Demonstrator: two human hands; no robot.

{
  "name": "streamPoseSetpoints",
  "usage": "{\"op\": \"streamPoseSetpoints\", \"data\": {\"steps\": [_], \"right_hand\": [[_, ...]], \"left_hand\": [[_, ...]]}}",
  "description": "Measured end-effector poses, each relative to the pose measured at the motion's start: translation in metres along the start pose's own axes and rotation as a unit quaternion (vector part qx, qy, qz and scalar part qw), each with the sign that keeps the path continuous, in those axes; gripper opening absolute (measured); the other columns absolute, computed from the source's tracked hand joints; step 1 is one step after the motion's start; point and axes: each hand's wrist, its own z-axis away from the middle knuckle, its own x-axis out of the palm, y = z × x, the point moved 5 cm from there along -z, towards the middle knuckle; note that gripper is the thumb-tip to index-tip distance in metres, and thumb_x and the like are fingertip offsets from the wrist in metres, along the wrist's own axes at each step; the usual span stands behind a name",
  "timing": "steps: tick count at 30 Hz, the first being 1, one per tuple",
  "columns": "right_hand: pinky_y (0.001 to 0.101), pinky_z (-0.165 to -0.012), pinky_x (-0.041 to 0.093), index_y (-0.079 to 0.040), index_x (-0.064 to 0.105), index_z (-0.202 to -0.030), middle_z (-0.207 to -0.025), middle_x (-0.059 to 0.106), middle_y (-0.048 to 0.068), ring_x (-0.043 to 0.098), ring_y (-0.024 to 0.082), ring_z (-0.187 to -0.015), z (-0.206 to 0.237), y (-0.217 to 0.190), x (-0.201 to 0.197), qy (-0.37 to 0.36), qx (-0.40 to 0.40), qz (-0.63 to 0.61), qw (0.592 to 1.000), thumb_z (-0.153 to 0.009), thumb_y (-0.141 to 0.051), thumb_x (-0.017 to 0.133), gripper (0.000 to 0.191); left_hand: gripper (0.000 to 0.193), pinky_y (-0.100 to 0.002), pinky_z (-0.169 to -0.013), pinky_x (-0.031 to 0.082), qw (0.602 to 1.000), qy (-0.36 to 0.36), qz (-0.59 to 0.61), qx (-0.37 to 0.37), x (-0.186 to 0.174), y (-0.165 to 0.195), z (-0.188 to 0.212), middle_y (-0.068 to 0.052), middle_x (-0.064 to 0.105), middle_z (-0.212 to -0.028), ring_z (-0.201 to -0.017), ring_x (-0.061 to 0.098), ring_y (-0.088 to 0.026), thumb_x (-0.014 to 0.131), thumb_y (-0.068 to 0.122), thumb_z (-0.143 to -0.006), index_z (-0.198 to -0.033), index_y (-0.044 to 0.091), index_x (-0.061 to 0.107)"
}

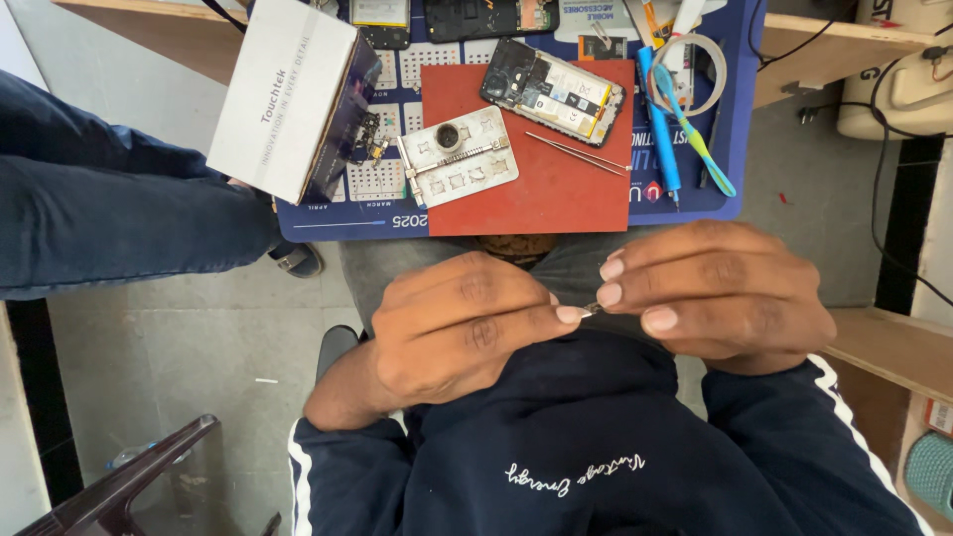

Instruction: The person uses a screwdriver to remove screws from a small electronic component, then cleans it with a liquid from a bottle and a brush. They then use tweezers to handle the component and place it into a disassembled phone chassis.

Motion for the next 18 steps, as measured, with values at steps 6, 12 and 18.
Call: {"op": "streamPoseSetpoints", "data": {"steps": [6,12,18], "right_hand": [[0.0401,-0.073,0.067,-0.004,0.062,-0.099,-0.090,0.073,0.017,0.076,0.032,-0.086,0.004,-0.002,0.000,-0.004,0.048,0.000,0.999,-0.095,-0.016,0.068,0.014],[0.0362,-0.075,0.064,-0.003,0.059,-0.099,-0.102,0.070,0.017,0.074,0.030,-0.091,0.000,0.003,0.002,0.026,0.029,0.095,0.995,-0.089,-0.021,0.083,0.032],[0.0371,-0.089,0.059,0.003,0.068,-0.115,-0.117,0.069,0.023,0.071,0.033,-0.108,-0.002,0.068,0.010,0.079,0.124,0.159,0.976,-0.092,-0.017,0.077,0.032]], "left_hand": [[0.033,-0.032,-0.075,0.063,1.000,0.004,-0.004,0.006,-0.001,0.000,-0.004,-0.010,0.070,-0.098,-0.090,0.074,-0.023,0.080,-0.010,-0.083,-0.113,0.001,0.073],[0.026,-0.034,-0.073,0.062,0.996,0.050,-0.078,-0.005,-0.019,0.009,-0.005,-0.011,0.071,-0.095,-0.085,0.073,-0.024,0.085,-0.004,-0.084,-0.106,-0.001,0.071],[0.032,-0.030,-0.068,0.064,0.948,0.217,-0.228,-0.053,-0.072,0.016,0.019,-0.014,0.072,-0.098,-0.084,0.075,-0.022,0.088,0.001,-0.083,-0.109,-0.001,0.069]]}}
